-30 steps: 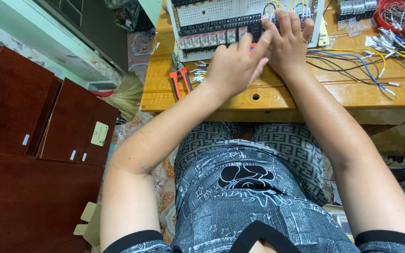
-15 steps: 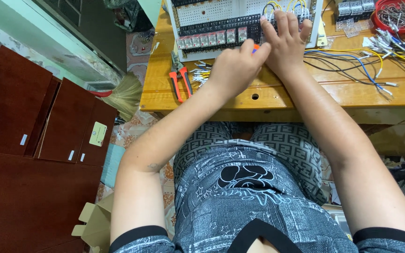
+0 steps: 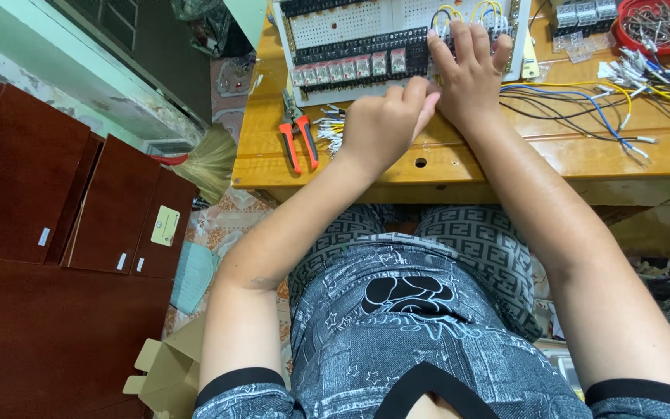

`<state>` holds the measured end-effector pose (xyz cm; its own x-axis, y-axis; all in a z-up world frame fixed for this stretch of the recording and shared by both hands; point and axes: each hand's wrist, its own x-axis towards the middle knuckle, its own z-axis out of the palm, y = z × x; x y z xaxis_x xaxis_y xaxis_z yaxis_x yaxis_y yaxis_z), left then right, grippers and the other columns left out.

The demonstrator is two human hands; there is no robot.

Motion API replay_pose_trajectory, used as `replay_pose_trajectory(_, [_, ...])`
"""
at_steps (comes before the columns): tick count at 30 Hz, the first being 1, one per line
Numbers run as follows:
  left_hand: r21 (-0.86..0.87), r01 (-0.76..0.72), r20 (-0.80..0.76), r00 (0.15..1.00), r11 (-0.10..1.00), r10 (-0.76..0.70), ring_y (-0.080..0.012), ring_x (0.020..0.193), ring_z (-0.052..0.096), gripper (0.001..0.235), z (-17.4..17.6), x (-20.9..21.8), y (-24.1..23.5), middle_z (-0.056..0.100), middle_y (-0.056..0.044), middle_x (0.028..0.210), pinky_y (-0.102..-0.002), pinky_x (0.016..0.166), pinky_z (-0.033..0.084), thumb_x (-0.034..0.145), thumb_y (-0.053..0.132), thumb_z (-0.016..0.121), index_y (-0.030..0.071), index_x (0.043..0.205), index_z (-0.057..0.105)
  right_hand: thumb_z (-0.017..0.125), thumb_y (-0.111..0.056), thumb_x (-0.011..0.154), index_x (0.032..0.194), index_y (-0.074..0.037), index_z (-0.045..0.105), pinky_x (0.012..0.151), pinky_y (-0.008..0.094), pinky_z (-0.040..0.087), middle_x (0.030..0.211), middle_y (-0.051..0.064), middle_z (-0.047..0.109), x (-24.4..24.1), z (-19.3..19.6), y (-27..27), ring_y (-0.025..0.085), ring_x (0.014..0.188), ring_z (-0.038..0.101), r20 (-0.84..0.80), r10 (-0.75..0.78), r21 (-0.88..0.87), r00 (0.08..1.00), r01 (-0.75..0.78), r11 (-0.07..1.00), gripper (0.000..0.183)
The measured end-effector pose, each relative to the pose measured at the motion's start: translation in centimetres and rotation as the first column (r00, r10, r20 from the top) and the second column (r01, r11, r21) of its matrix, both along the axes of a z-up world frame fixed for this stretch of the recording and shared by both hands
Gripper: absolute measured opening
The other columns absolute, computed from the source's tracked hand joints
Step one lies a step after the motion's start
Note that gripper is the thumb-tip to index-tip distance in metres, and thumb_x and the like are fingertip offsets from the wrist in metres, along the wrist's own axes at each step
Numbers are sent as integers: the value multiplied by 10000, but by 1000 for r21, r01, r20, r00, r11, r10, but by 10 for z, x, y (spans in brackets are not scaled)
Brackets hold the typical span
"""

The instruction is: The person connects wires to an electrical panel using a screwdriver. They insert wire ends into terminal blocks and tighten the screws to secure the connections.

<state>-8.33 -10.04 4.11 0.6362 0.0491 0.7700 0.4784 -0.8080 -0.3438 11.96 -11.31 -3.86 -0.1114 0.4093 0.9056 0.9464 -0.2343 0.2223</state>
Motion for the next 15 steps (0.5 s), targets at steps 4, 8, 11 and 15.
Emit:
replay_pose_trajectory(4, [-56,70,41,997,996,-68,-96,373,368,349,14,-2,1,470,43,529,-283,325,248,963,402,725,156,807,533,740,-194,765,1228,-261,733,960,425,294,1283,35,620,0,-1,1,242,1152,559,12,-52,29,999,51,998,468])
replay_pose_trajectory(8, [-98,83,48,996,992,-79,-114,393,420,265,11,-10,11,514,38,567,-279,337,280,988,350,683,150,852,575,887,-585,764,1309,-261,705,977,439,286,1350,46,591,3,-3,-2,256,1199,535,21,-75,-62,997,77,995,659])
replay_pose_trajectory(11, [-117,109,58,993,987,-102,-133,414,447,220,6,-14,18,539,36,585,-278,362,302,991,332,665,162,876,588,914,-631,758,1286,-271,698,962,424,283,1349,34,595,3,-2,0,237,1187,543,42,-78,-41,996,80,996,675])
replay_pose_trajectory(15, [-110,119,39,993,987,-115,-147,428,475,182,3,-14,22,547,24,635,-286,356,327,982,319,670,170,897,611,904,-585,754,1263,-264,695,958,426,293,1326,38,609,2,0,-1,238,1170,559,50,-68,-15,996,69,998,637])
